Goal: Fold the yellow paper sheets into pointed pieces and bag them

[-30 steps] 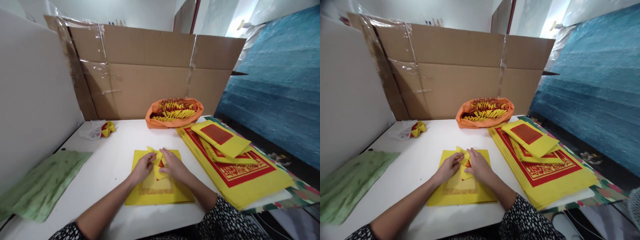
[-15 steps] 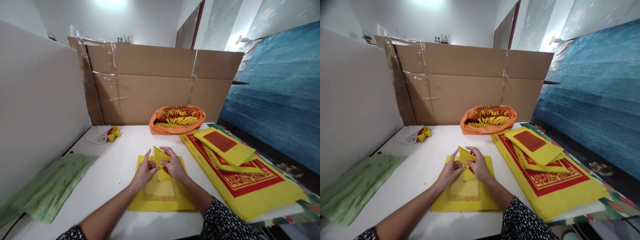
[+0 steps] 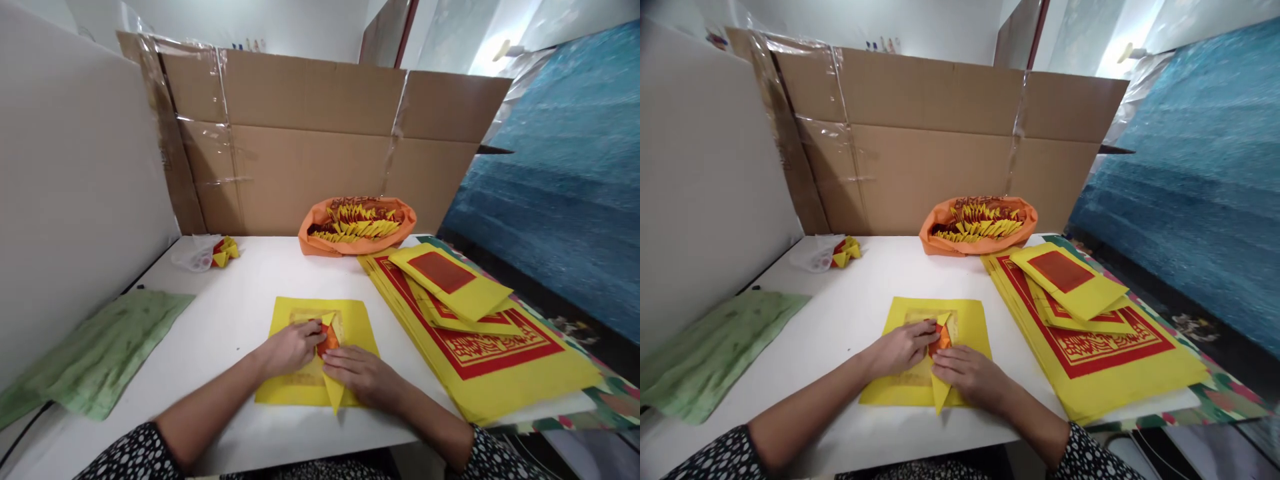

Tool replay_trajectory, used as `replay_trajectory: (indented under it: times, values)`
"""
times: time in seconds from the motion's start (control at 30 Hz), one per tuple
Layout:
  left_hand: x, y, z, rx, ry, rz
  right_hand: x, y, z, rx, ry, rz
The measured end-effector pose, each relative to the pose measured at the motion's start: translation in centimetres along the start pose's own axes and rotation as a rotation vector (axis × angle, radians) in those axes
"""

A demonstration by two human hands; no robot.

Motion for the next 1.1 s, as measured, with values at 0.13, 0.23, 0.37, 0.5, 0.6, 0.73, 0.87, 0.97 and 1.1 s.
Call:
replay_trajectory:
  times: [0.13, 0.23, 0.37, 0.5, 0.6, 0.73, 0.87, 0.97, 1.1]
  values:
    - [-0.4, -0.1, 0.3, -0.024, 0.201, 0.133, 0.2, 0.7, -0.5, 0.083, -0.238, -0.033]
    - [-0.7, -0.1, 0.4, -0.026, 0.254, 0.116, -0.5, 0.5, -0.2, 0.008, -0.44, -0.118]
    - [-0.9, 0.1, 0.8, 0.005, 0.326, 0.087, -2.5, -0.6, -0.1, -0.11, -0.674, -0.492]
    - [-0.2, 0.0, 1.2, 0.045, 0.444, 0.108, -3.7, -2.3, -0.1, -0.149, -0.792, -0.619]
    - [0.9, -0.4, 1.0, -0.048, 0.622, 0.199, -3.6, -3.0, 0.0, -0.157, -0.726, -0.633]
    - [2.1, -0.9, 0.2, -0.177, 0.693, 0.332, -1.2, -2.7, 0.0, -0.191, -0.288, -0.586]
    - [2.4, -1.0, 0.1, -0.221, 0.691, 0.329, 2.3, -2.2, -2.2, -0.082, 0.038, -0.513]
    - [2.5, -1.0, 0.3, -0.211, 0.687, 0.337, 3.8, -1.8, -3.8, -0.031, 0.079, -0.528]
    - [2.9, -1.2, 0.3, -0.211, 0.658, 0.334, 4.4, -1.7, -4.6, -0.01, 0.077, -0.561]
Point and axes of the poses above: each hand's wrist, its own y-axis away from the middle knuckle, its own z-axis out of the back of the hand, x = y × z, the point moved 4 cm from there along -y, towards the middle knuckle, and after that the axes turned 14 degrees about x, right-handed, at the moved point
